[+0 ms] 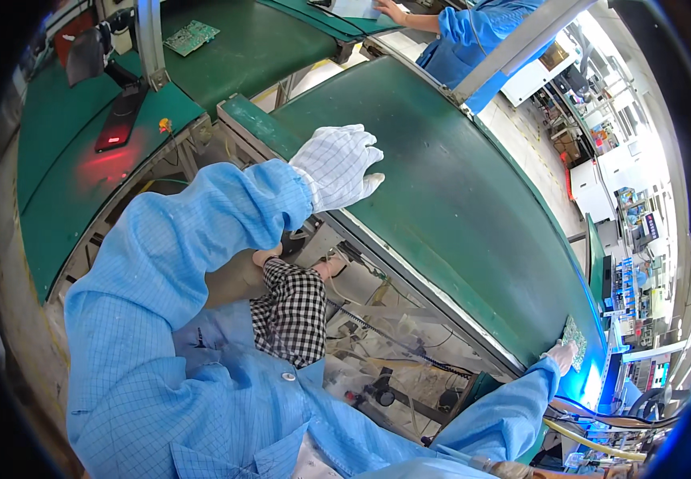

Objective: Scan and assemble electronic circuit boards on a manufacturing production line using an automated tool.

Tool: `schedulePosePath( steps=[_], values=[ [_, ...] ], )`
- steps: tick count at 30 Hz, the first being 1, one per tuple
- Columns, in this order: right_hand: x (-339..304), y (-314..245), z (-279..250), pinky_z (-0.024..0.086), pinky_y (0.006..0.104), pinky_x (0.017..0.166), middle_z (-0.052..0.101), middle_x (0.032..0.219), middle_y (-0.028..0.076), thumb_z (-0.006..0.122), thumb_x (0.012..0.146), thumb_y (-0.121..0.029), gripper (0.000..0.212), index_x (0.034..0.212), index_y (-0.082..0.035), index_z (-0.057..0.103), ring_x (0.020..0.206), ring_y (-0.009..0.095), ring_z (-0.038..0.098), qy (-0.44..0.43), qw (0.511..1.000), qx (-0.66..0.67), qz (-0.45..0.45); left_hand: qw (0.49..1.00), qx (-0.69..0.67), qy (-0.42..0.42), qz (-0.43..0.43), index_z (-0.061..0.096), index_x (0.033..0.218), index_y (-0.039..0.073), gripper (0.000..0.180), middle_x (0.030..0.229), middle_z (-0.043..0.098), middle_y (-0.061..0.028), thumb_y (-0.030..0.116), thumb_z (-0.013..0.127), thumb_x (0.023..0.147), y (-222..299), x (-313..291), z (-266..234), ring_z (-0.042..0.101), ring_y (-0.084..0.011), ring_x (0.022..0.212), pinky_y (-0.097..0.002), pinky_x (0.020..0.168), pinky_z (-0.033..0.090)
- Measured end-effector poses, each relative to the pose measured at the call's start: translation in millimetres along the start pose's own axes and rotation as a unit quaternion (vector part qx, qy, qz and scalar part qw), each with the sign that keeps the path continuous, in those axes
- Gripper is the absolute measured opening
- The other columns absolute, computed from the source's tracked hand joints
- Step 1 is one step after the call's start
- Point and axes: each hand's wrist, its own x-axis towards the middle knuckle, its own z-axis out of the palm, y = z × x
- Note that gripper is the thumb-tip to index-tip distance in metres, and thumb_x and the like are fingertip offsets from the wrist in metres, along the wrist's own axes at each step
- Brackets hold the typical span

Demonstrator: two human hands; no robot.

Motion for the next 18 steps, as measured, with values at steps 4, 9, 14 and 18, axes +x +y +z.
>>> schedulePosePath(
  steps=[4,9,14,18],
  values=[
    [19.0,17.4,29.8,0.052,0.0466,0.073,0.067,0.092,0.021,0.053,0.090,-0.022,0.024,0.098,-0.003,0.064,0.084,0.038,0.066,-0.006,0.999,0.021,0.024,1.000,0.006,0.012,0.004,0.065,0.110,0.009,0.037,0.119,0.061,-0.0115,0.036,0.061,0.086,1.0,-1.9,2.1,0.053,-0.0279,0.119,-0.0406,0.099,0.042],
    [15.2,8.2,23.4,0.052,0.0464,0.074,0.067,0.092,0.021,0.048,0.089,-0.018,0.026,0.087,-0.001,0.067,0.085,0.037,0.066,-0.005,0.999,-0.018,-0.039,1.000,0.007,-0.012,-0.004,0.065,0.110,0.008,0.037,0.119,0.061,-0.0115,0.036,0.061,0.086,3.4,-0.1,-6.3,0.053,-0.0281,0.120,-0.0413,0.100,0.041],
    [-0.6,-42.7,-32.1,0.052,0.0462,0.076,0.068,0.091,0.022,0.050,0.087,-0.023,0.029,0.087,0.000,0.068,0.085,0.039,0.065,0.028,0.999,0.028,-0.021,0.999,0.009,-0.030,-0.016,0.062,0.115,0.008,0.041,0.122,0.059,-0.0118,0.037,0.061,0.086,3.8,0.3,-9.9,0.050,-0.0290,0.122,-0.0422,0.104,0.037],
    [-3.7,-81.8,-90.2,0.049,0.0440,0.081,0.069,0.093,0.019,0.058,0.083,-0.035,0.036,0.096,-0.002,0.069,0.091,0.037,0.065,0.002,0.987,0.155,0.031,1.000,0.005,0.016,-0.006,0.060,0.117,0.008,0.042,0.123,0.058,-0.0119,0.036,0.061,0.086,-2.1,1.4,-1.8,0.049,-0.0296,0.123,-0.0422,0.105,0.036]
  ],
)
